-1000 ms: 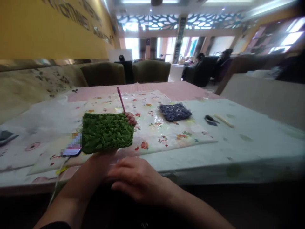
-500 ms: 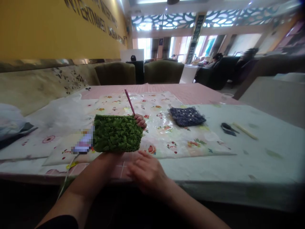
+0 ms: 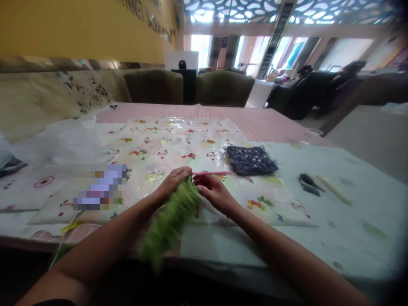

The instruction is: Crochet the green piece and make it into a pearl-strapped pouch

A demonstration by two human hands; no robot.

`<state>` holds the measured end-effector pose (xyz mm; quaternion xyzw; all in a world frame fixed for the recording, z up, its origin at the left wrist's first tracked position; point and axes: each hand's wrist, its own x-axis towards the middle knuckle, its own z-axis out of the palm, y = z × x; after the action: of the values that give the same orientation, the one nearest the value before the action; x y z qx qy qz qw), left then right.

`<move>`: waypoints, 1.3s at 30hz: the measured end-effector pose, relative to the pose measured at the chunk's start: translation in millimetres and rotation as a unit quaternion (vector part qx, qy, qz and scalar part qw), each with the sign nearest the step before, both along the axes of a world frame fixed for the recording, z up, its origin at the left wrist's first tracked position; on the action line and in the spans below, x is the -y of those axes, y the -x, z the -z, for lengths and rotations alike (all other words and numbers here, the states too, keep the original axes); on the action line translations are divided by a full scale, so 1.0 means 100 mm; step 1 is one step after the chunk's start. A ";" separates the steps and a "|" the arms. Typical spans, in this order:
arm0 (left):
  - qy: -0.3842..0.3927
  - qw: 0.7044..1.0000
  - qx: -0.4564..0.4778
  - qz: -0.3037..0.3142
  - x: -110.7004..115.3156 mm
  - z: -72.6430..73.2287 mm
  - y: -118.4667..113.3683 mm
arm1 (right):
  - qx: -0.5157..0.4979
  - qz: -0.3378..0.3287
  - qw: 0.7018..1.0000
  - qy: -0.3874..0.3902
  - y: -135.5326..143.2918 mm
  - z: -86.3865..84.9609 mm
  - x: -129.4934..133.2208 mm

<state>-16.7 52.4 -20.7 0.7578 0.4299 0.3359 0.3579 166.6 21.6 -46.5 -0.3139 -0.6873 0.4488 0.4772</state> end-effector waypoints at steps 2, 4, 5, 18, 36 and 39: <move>0.012 0.999 -0.022 0.021 0.07 -0.01 -0.03 | 0.002 0.010 1.000 -0.002 -0.04 0.06 0.00; 0.033 0.998 -0.038 0.040 0.10 -0.02 -0.06 | -0.002 0.017 1.000 0.010 -0.09 0.09 0.01; 0.044 0.997 -0.049 0.047 0.11 -0.02 -0.07 | -0.012 0.016 0.999 0.032 -0.11 0.11 0.01; 0.420 0.890 0.170 0.049 0.04 -0.10 0.10 | 0.045 0.039 0.996 0.064 -0.27 0.25 -0.04; 0.117 0.987 0.113 0.013 0.27 0.00 -0.13 | 0.146 0.247 0.948 -0.134 -0.02 0.03 0.13; 0.112 0.989 0.090 0.037 0.21 -0.11 -0.04 | 0.100 0.217 0.969 -0.066 -0.14 0.03 0.11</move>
<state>-13.0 31.2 -9.6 0.6949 0.4024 0.3393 0.4899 180.8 10.8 -49.7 -0.4667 -0.6748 0.2542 0.5120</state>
